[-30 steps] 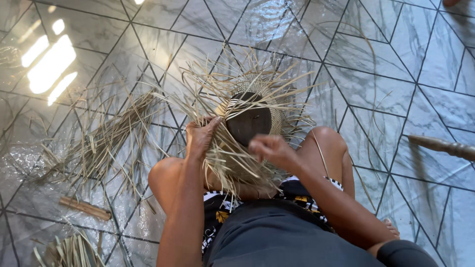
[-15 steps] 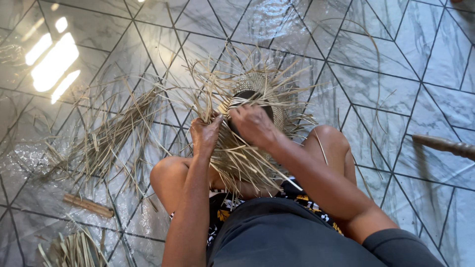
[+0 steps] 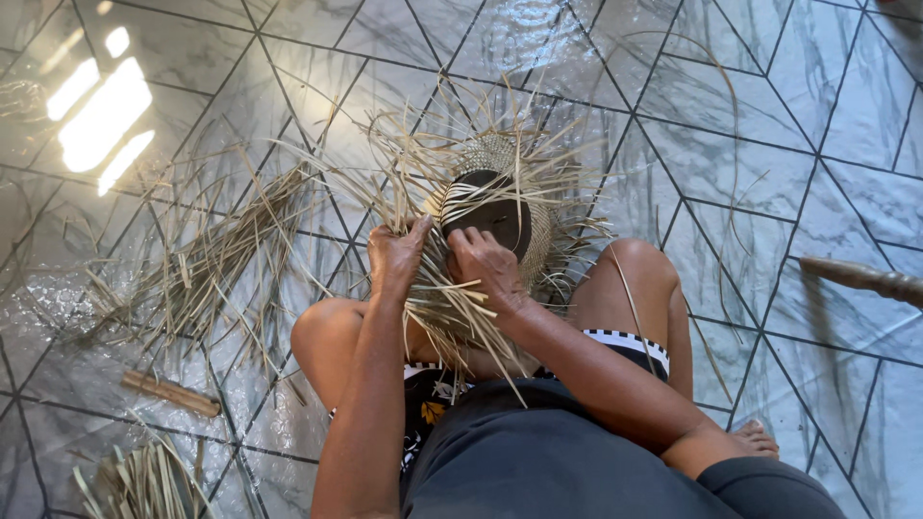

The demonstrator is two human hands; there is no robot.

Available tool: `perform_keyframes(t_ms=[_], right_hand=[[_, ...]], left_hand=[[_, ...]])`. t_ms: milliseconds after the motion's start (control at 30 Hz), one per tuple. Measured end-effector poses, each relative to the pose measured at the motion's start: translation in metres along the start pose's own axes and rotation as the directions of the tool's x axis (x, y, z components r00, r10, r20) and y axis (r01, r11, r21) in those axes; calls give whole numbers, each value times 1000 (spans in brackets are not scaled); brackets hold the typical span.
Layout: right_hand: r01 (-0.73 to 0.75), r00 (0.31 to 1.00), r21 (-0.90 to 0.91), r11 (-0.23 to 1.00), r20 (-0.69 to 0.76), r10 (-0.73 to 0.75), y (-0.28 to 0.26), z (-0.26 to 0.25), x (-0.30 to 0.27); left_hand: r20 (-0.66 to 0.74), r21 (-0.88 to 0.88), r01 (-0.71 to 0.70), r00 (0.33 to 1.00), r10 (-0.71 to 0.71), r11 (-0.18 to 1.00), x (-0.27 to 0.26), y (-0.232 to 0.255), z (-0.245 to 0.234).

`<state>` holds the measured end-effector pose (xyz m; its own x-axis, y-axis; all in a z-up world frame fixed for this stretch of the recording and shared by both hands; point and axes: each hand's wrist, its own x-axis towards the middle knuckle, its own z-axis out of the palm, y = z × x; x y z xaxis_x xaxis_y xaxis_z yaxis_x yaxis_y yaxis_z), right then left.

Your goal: The person weaves a hat using dried plant fibers, threading and pulling individual strands through the structure by hand while sitting on the floor.

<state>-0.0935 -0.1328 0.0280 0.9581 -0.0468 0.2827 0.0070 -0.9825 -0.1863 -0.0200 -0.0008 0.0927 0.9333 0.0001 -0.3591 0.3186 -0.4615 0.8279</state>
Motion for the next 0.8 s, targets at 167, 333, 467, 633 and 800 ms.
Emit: perform_keyframes(t_ms=[167,333,467,633,800], right_hand=[[8,999,-9,1000,-54,-8,11,7,-8],[129,992,56,990,0,-129,32,-57,-49],[203,979,-53,978,-15,-204,68,-96,-101],[115,991,-105,988,-56,-121,91,-152,-147],[19,980,19,1000,-201,-15,95,-164,-170]], left_hand=[[29,49,16,999,-18,999,21,-34,21],[-16,74,58,998,-57,996,17,-26,19],[-41,110,24,999,-20,994,28,-39,27],[-69,102,-19,997,26,995,13,-23,18],[-99,147,-26,994,41,989,15,-24,22]])
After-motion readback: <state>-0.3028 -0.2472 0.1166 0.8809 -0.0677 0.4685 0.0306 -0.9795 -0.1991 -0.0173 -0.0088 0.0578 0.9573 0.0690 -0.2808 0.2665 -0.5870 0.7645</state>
